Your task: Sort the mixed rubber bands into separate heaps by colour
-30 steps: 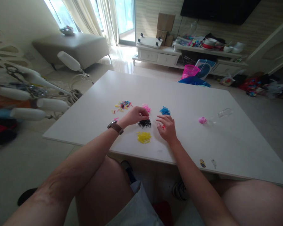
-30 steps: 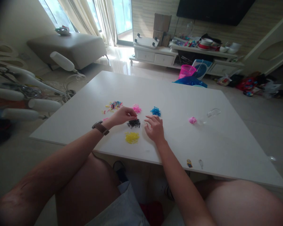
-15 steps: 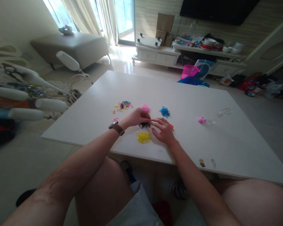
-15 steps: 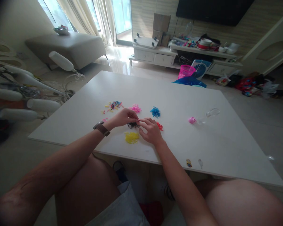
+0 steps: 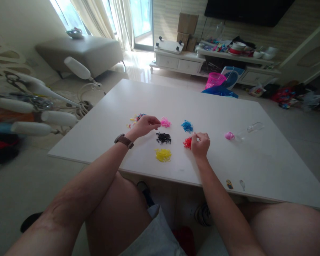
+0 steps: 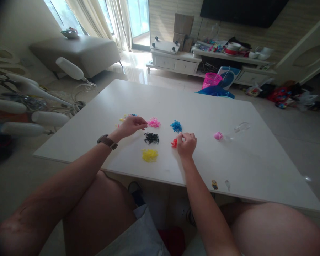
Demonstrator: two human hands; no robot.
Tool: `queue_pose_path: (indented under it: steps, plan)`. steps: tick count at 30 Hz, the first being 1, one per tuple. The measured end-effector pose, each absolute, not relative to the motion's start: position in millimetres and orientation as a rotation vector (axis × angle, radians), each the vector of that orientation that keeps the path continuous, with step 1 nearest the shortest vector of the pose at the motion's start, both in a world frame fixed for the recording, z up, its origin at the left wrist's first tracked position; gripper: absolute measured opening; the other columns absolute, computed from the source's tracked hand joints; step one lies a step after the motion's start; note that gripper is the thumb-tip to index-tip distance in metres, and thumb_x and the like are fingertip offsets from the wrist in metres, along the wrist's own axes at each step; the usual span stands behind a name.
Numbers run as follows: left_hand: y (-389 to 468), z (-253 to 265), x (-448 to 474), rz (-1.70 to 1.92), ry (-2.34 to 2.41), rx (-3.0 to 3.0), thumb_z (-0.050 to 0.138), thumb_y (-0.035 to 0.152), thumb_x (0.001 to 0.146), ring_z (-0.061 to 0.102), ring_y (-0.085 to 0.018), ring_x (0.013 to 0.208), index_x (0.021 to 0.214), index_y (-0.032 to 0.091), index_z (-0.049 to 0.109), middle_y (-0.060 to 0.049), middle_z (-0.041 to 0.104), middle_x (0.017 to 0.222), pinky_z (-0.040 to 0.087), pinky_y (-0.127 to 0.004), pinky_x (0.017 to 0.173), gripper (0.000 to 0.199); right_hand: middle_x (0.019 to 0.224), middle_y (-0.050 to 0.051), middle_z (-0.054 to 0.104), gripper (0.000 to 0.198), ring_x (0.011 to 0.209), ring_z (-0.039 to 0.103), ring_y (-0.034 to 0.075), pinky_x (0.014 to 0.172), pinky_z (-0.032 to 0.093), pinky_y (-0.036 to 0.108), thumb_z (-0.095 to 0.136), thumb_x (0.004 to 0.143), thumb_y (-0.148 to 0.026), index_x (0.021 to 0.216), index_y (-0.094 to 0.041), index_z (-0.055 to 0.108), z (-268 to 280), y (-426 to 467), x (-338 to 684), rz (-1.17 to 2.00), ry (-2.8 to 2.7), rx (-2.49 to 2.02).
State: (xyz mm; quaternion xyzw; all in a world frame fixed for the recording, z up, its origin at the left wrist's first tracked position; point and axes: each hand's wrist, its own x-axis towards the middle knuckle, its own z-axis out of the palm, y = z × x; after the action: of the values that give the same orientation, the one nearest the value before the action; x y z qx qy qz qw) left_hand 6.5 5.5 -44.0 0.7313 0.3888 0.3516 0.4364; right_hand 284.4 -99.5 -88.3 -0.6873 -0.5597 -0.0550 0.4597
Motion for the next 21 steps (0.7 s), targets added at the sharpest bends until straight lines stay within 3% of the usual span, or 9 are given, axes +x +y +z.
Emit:
queue_pose_path:
  steps: [5,12,21]
  plan:
    - [20.8,-43.3,-22.6,1.074,1.214,1.661,0.078,0.034,0.072,0.069,-0.018,0.068,0.084,0.014,0.076,-0.008,0.074,0.076,0.055,-0.030,0.068,0.024,0.064,0.007,0.063,0.035,0.078,0.054,0.025,0.077,0.041,0.037,0.045,0.090,-0.036,0.057,-0.025,0.050,-90.1,-97.3,282.8,-0.125,-1.364,-1.811]
    - [36.2,-55.3,-61.0,1.257,1.600,1.423,0.070,0.026,0.067,0.068,-0.017,0.067,0.082,0.014,0.075,-0.006,0.072,0.073,0.051,-0.026,0.062,0.020,0.067,0.007,0.066,0.035,0.079,0.055,0.025,0.078,0.041,0.037,0.045,0.090,-0.037,0.059,-0.024,0.053,-90.6,-97.4,283.1,-0.090,-1.340,-1.834]
    - [25.2,-48.1,-70.2,0.760,1.849,1.633,0.076,0.024,0.062,0.060,-0.018,0.063,0.081,0.017,0.081,-0.003,0.068,0.062,0.045,-0.028,0.061,0.021,0.068,0.005,0.061,0.034,0.076,0.051,0.023,0.077,0.041,0.037,0.046,0.092,-0.035,0.059,-0.025,0.050,-91.2,-97.1,284.2,-0.122,-1.343,-1.706]
